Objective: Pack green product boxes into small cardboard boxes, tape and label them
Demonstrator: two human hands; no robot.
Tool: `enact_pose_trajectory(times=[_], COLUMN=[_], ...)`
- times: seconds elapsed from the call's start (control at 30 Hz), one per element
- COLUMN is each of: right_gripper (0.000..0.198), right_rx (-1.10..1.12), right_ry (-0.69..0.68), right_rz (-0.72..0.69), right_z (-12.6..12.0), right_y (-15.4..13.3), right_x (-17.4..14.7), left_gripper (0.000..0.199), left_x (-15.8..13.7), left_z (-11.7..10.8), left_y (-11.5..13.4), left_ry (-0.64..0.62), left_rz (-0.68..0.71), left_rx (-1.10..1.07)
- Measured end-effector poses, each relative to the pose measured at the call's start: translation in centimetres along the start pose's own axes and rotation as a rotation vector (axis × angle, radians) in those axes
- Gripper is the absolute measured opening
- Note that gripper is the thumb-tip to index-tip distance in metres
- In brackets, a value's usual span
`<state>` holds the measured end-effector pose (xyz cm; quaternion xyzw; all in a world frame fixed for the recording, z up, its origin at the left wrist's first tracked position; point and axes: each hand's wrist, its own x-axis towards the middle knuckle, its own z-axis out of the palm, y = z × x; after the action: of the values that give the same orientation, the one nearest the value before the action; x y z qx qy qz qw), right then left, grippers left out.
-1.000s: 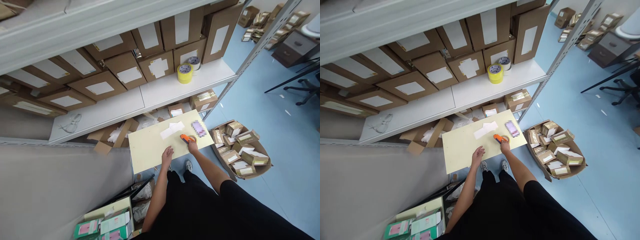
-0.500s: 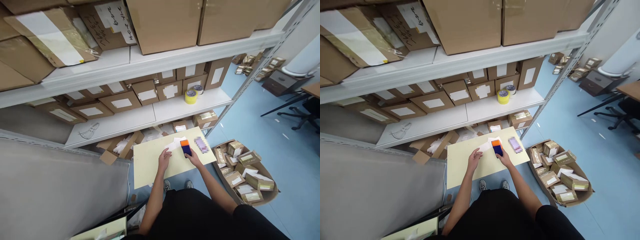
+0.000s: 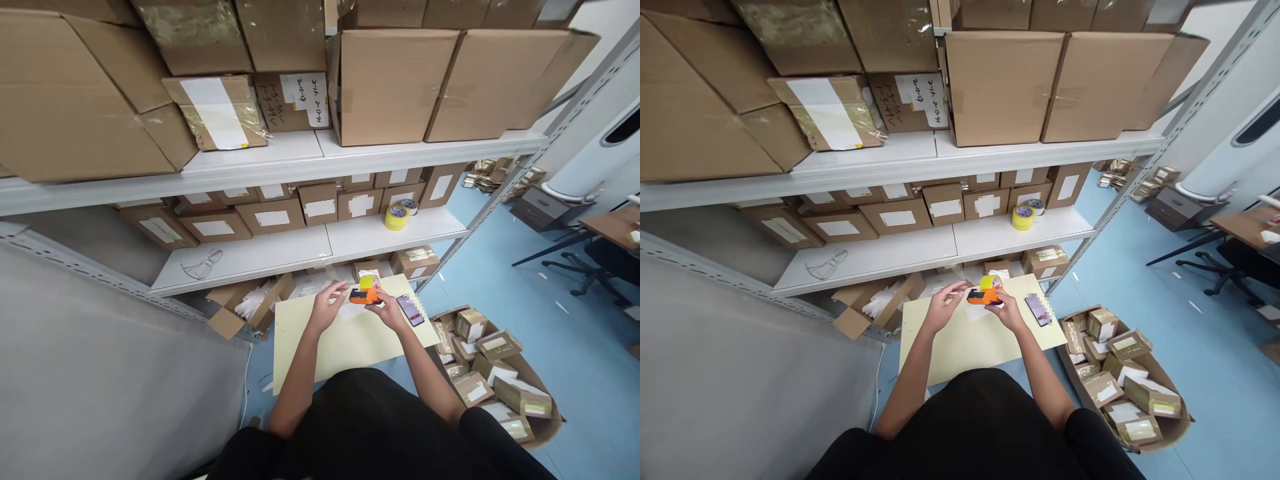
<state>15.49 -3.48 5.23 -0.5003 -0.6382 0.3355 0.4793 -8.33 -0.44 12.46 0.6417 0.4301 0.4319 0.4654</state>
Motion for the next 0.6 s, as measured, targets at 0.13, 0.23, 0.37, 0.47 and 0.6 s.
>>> enact_pose_trajectory(times=[0.13, 0.23, 0.37, 0.47, 0.6], right_gripper=[0.015, 0.009, 0.007, 0.007, 0.007], right_rx=[-0.055, -0.11, -0.232, -0.289, -0.323], right_ry=[-0.015, -0.023, -0.037, -0.063, -0.097], right_rz=[-0.084, -0.152, -0.208, -0.221, -0.246], right_z=[1.3, 2.1, 3.0, 3.8, 5.0], right_y=[-2.6, -3.7, -4.5, -5.0, -5.8], right_x=[0.7, 1.1, 1.1, 0.8, 0.3], left_gripper=[0.032, 0.027, 0.025, 0.022, 0.02], left_x=[-0.2, -0.6, -1.7, -2.7, -3.7], left_z=[-2.6, -4.3, -5.7, -6.5, -7.5], left_y=[2.4, 3.3, 3.2, 2.5, 1.7], left_ry=[-0.109, -0.193, -0.238, -0.212, -0.146], left_rz=[0.193, 0.292, 0.324, 0.309, 0.249], left_rx=[0.187, 0.322, 0.37, 0.314, 0.225])
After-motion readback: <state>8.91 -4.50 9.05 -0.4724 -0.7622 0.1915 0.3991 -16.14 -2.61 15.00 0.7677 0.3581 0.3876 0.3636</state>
